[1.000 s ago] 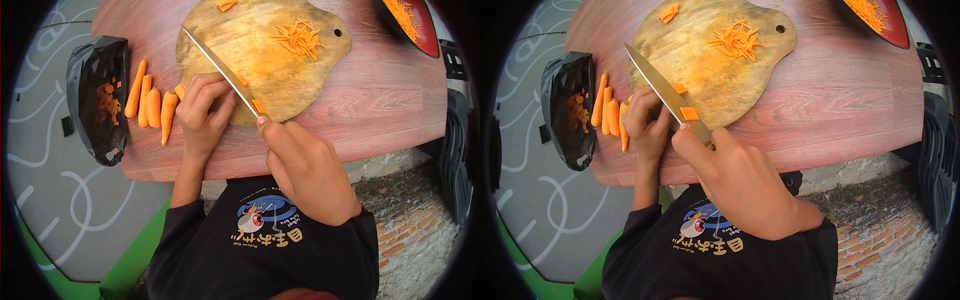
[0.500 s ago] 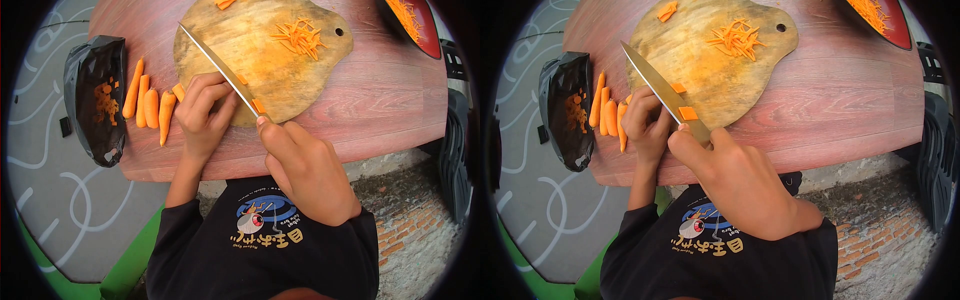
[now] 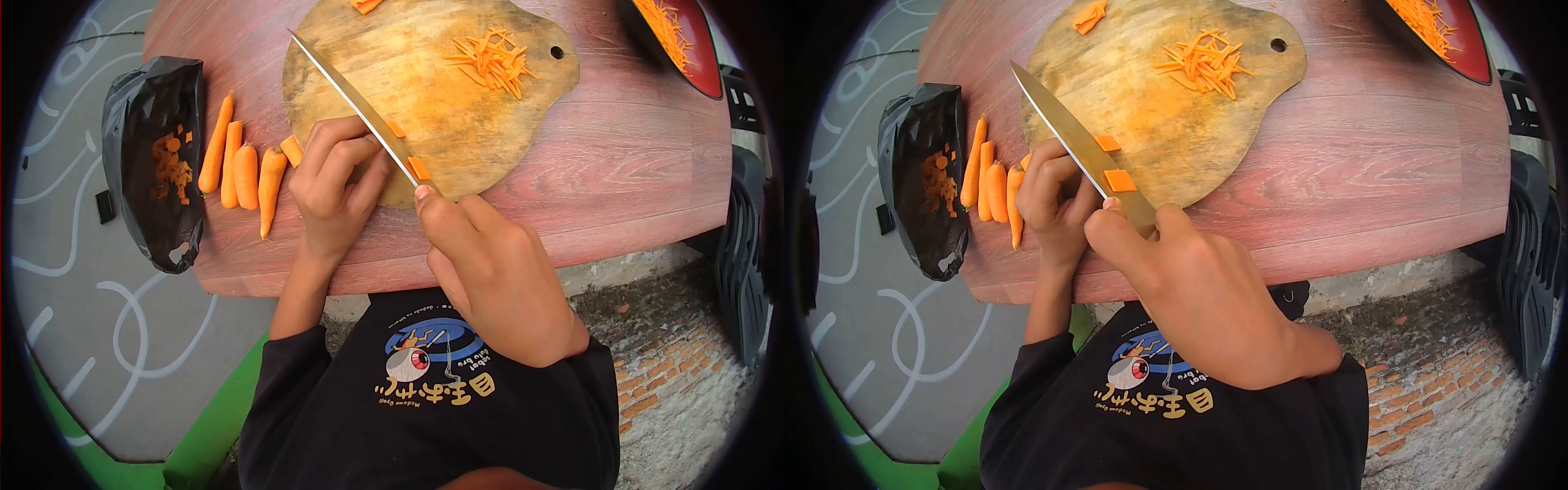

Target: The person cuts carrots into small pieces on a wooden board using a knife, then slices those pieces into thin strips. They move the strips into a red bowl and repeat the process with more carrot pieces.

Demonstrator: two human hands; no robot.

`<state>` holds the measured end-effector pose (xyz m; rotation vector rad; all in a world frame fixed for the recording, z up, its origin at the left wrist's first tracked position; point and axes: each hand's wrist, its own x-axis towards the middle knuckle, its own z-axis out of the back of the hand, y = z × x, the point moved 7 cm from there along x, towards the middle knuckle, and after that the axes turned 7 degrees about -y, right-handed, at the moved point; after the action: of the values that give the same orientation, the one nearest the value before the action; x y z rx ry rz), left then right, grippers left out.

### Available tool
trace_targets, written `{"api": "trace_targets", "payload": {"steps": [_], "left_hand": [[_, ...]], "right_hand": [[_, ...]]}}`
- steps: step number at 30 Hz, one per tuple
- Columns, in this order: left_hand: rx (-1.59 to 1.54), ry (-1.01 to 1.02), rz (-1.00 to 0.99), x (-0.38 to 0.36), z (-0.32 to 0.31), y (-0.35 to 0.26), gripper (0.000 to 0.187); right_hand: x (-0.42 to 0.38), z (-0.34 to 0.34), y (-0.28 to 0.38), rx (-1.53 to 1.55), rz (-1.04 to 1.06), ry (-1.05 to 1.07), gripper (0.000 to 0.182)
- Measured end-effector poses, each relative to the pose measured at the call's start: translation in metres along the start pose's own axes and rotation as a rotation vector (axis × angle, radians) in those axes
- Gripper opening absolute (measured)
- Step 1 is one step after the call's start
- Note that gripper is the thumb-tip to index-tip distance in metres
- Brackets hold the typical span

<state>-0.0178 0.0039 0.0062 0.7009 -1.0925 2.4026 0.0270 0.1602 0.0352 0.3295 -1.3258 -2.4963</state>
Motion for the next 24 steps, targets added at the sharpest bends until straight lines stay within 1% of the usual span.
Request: {"api": "trace_targets", "payload": {"steps": [8,12,16,24], "left_hand": [[-0.003,-0.001,0.011,-0.0005,-0.0004,0.0016,0.022],[-0.004,-0.007,0.014,-0.0005,-0.0001,0.0017,0.023],[0.014,0.001,0.014,-0.0005,-0.0001,0.0005,0.023],[0.043,0.002,-0.033,-0.0006,-0.0009,-0.0042,0.026]], "right_hand": [[0.0049,-0.0015,0.0001,-0.006,0.028,-0.051,0.049],[0.0081,-0.0043,-0.002,-0.01,0.021,-0.041,0.049],[0.008,-0.0037,-0.0032,0.041,0.03,-0.056,0.05],[0.0039,-0.0004,-0.0019,0.031,0.019,-0.067,0.049]]}}
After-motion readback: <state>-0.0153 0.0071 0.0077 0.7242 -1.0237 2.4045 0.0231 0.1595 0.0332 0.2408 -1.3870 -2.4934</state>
